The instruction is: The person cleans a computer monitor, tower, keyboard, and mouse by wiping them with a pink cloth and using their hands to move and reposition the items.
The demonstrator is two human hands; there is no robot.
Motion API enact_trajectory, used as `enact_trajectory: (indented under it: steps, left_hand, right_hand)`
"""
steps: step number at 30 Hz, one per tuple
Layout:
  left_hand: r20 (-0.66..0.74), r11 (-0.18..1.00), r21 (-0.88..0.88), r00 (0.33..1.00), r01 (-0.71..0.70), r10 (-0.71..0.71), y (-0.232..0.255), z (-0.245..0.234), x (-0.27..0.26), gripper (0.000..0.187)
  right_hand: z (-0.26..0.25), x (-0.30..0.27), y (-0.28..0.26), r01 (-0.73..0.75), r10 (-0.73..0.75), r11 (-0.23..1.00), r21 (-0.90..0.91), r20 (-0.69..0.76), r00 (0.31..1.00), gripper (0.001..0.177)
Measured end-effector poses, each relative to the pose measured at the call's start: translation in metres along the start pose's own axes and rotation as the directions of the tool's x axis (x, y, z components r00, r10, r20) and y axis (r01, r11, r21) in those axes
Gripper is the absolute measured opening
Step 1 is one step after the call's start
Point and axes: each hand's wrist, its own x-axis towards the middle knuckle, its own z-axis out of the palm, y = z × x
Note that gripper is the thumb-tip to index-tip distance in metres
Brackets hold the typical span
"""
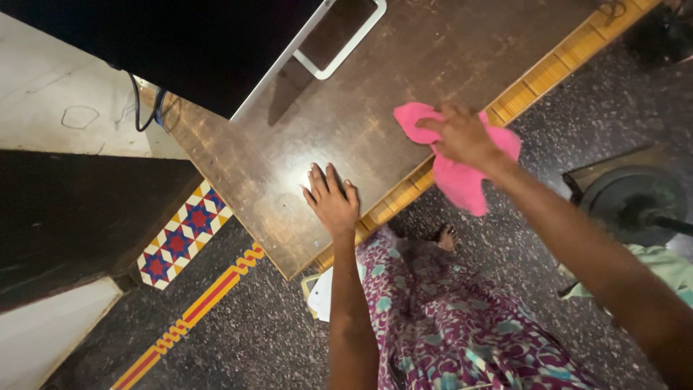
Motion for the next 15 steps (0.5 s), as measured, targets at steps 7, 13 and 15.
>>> enact_trajectory:
  steps: [7, 13, 15]
  left_hand:
    - [-0.009, 0.999, -0.019, 1.0, 0.029, -0.029, 0.004, -0.005, 0.0, 0.056]
    - [-0.003, 0.999, -0.03, 0.999, 0.038, -0.038, 0.005, -0.006, 0.003, 0.056]
    - [-0.016, 1.0, -0.013, 1.0, 0.018, -0.019, 0.006, -0.006, 0.004, 0.055]
  right_hand:
    - [-0.028, 0.071, 0.125, -0.236, 0.216, 0.971, -0.035, -0.294, 0.931, 0.061]
    - [0.01, 0.133, 0.196, -0.338, 0.265, 0.922, -0.189, -0.328, 0.907, 0.072]
    - [0.017, 0.14, 0.182, -0.419, 0.408, 0.882, -0.215, -0.095, 0.908, 0.091]
